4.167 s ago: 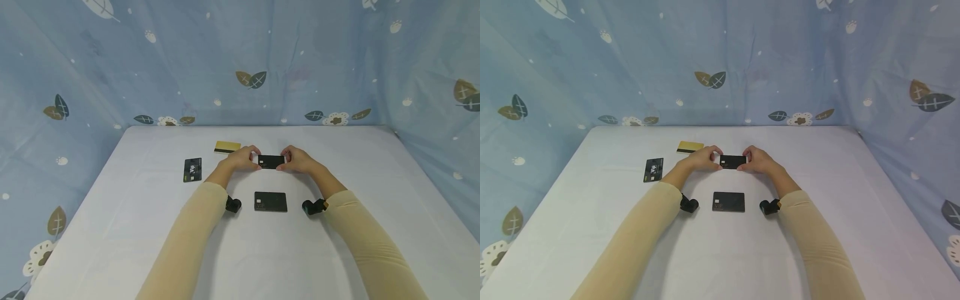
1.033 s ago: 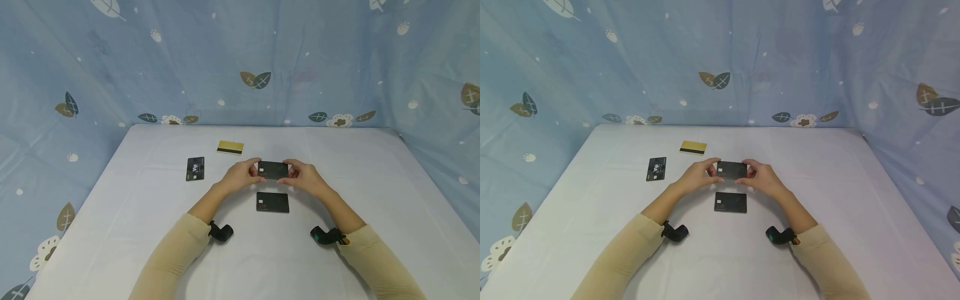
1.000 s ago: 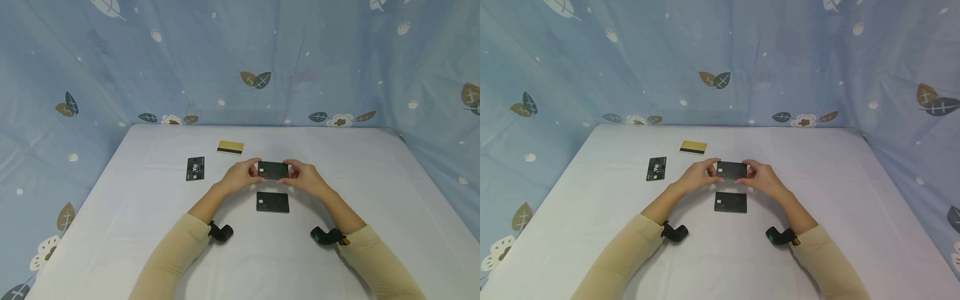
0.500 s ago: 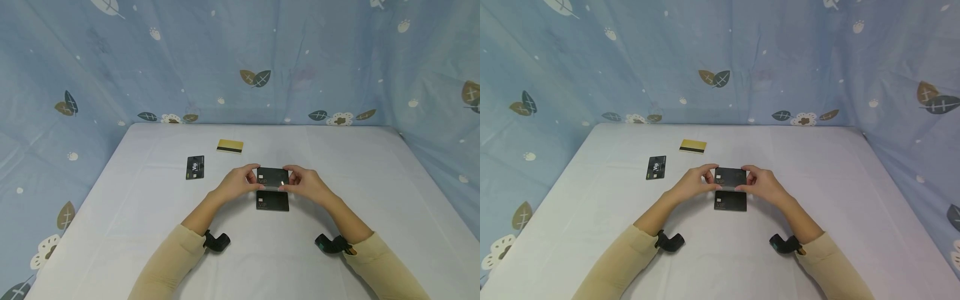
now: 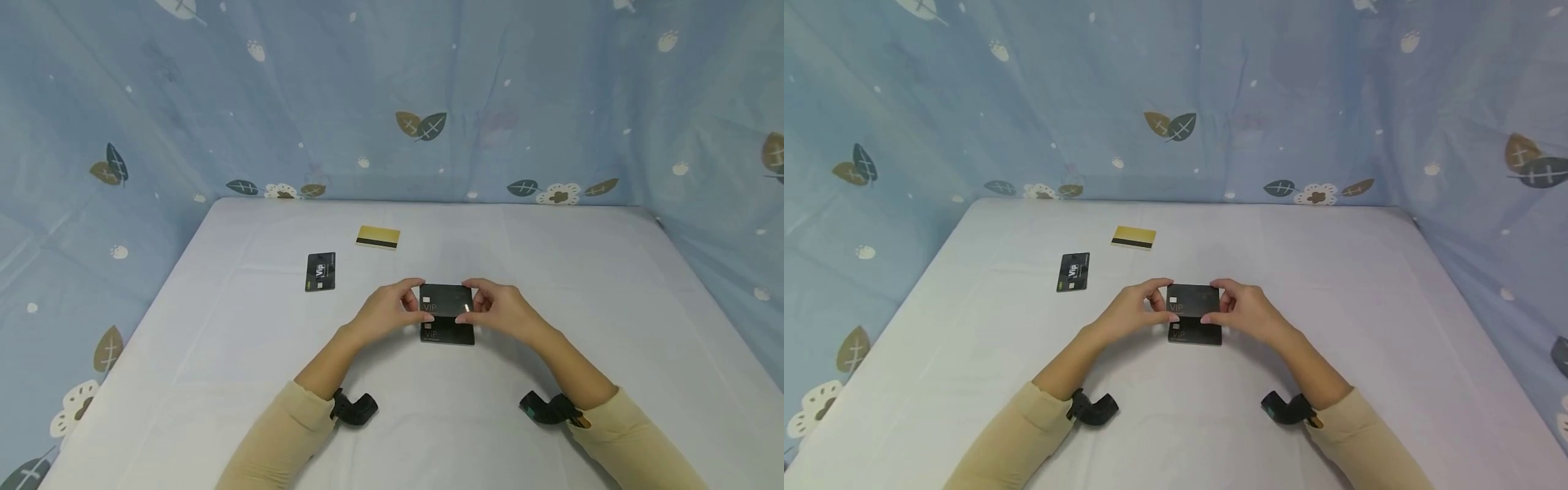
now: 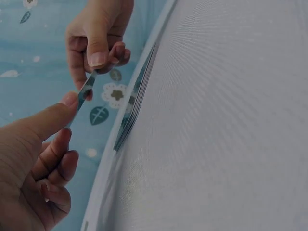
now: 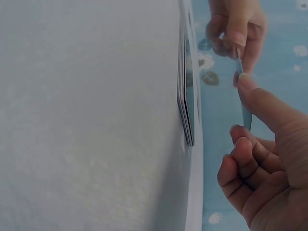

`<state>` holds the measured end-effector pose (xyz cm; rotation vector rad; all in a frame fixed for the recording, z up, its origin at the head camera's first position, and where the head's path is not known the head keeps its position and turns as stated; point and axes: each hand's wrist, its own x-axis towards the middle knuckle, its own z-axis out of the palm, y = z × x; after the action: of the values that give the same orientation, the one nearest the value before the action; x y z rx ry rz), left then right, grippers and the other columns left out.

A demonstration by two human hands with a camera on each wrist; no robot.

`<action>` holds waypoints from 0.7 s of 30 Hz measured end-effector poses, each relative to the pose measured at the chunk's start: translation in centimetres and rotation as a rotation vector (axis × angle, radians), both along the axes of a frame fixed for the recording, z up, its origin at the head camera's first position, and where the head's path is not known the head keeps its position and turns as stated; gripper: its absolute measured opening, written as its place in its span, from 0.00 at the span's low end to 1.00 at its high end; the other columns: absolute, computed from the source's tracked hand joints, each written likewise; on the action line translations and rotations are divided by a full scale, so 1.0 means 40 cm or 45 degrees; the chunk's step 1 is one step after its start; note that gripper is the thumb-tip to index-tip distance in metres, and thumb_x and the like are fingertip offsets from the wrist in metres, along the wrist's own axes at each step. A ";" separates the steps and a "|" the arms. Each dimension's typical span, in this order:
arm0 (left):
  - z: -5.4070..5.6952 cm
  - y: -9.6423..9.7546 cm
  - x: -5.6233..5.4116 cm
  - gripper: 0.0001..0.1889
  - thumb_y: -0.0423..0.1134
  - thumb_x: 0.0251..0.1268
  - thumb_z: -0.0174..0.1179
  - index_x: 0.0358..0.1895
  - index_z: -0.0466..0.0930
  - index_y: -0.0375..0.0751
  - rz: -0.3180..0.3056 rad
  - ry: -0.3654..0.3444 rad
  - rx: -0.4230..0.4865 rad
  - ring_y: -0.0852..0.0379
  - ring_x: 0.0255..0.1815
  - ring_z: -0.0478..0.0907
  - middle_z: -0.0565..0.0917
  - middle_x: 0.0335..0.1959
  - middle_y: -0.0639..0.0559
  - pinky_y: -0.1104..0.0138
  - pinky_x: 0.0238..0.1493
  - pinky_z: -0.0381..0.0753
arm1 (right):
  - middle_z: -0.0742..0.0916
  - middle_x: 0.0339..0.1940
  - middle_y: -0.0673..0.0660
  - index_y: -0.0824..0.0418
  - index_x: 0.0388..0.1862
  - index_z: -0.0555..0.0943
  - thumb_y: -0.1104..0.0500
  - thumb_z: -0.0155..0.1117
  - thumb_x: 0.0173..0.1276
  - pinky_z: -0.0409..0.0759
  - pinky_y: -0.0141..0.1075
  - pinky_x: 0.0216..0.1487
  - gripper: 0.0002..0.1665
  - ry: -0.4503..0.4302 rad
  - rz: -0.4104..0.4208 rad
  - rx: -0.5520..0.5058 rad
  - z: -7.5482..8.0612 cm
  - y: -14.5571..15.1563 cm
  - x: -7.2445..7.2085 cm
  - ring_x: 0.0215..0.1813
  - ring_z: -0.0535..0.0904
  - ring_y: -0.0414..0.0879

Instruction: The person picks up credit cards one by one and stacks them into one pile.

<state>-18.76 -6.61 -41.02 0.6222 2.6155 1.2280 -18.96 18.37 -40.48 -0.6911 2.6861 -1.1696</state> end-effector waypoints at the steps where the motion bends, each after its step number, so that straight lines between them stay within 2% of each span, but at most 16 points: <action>1: 0.000 0.001 0.002 0.36 0.50 0.54 0.69 0.65 0.69 0.39 -0.001 -0.003 -0.003 0.63 0.25 0.73 0.78 0.28 0.60 0.70 0.32 0.73 | 0.80 0.24 0.49 0.69 0.59 0.73 0.53 0.76 0.51 0.71 0.31 0.24 0.39 -0.003 0.003 0.003 0.000 0.001 0.002 0.22 0.71 0.39; 10: -0.014 0.000 0.018 0.36 0.52 0.52 0.70 0.64 0.70 0.40 -0.031 0.015 -0.057 0.65 0.25 0.73 0.78 0.26 0.62 0.71 0.30 0.72 | 0.79 0.24 0.48 0.70 0.58 0.74 0.51 0.76 0.50 0.71 0.30 0.23 0.40 -0.005 0.007 0.016 -0.014 0.001 0.025 0.22 0.70 0.37; 16: -0.030 0.001 0.019 0.35 0.52 0.51 0.70 0.62 0.72 0.41 -0.059 0.055 -0.122 0.66 0.24 0.72 0.77 0.25 0.64 0.71 0.30 0.71 | 0.80 0.24 0.48 0.70 0.58 0.73 0.51 0.76 0.51 0.70 0.30 0.23 0.40 -0.047 -0.003 -0.009 -0.032 0.006 0.039 0.22 0.70 0.37; 21: -0.030 -0.001 0.018 0.34 0.53 0.51 0.69 0.61 0.73 0.41 -0.074 0.069 -0.177 0.67 0.23 0.71 0.77 0.24 0.65 0.71 0.31 0.71 | 0.79 0.23 0.47 0.69 0.58 0.74 0.51 0.76 0.51 0.70 0.29 0.24 0.39 -0.034 0.001 -0.005 -0.047 0.004 0.041 0.22 0.70 0.36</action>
<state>-18.03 -6.63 -42.24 0.7091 2.6784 1.0159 -17.32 18.52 -42.36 -0.6721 2.6621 -1.1755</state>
